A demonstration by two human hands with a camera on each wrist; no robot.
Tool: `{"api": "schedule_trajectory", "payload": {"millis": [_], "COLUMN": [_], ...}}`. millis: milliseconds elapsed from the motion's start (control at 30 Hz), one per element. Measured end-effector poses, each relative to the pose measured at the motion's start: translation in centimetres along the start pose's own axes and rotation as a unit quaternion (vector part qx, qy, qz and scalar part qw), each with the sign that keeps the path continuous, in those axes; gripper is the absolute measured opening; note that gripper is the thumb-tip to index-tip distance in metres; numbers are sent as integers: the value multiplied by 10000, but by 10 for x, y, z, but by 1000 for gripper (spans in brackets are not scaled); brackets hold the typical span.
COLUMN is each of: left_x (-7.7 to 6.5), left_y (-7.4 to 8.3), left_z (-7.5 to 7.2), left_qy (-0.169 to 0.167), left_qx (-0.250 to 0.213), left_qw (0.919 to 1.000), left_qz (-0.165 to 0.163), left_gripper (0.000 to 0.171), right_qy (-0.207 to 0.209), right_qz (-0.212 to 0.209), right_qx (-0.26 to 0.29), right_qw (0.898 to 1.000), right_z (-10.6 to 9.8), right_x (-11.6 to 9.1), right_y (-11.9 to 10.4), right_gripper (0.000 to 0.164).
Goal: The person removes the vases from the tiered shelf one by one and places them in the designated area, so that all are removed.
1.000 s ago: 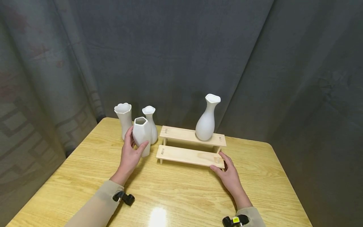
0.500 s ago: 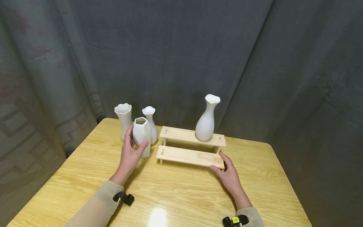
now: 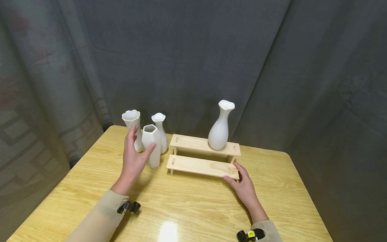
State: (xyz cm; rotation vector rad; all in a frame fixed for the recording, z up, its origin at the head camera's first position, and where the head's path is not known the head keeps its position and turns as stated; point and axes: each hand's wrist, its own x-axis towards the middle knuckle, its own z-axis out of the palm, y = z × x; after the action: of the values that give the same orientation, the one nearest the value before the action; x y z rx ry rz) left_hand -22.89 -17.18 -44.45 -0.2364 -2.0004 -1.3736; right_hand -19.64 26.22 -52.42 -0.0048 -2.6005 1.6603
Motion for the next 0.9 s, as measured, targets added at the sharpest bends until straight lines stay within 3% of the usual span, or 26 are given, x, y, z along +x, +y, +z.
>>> {"api": "schedule_trajectory", "payload": {"millis": [200, 500, 900], "left_x": [7, 12, 16], "left_y": [18, 48, 78], "left_z": [0, 4, 28], "left_qy": [-9, 132, 221], "left_qx": [256, 183, -14], "left_qw": [9993, 9972, 9901], "left_qz": [285, 712, 1383], "left_gripper": [95, 92, 91], "right_qy": [-1, -27, -15], "right_qz": [-9, -35, -52], "right_qx": [-24, 14, 61], "right_qw": [10000, 10000, 10000], "right_z": [-1, -1, -1], "right_x": [-1, -1, 0], "right_y": [0, 1, 1], "right_gripper": [93, 94, 93]}}
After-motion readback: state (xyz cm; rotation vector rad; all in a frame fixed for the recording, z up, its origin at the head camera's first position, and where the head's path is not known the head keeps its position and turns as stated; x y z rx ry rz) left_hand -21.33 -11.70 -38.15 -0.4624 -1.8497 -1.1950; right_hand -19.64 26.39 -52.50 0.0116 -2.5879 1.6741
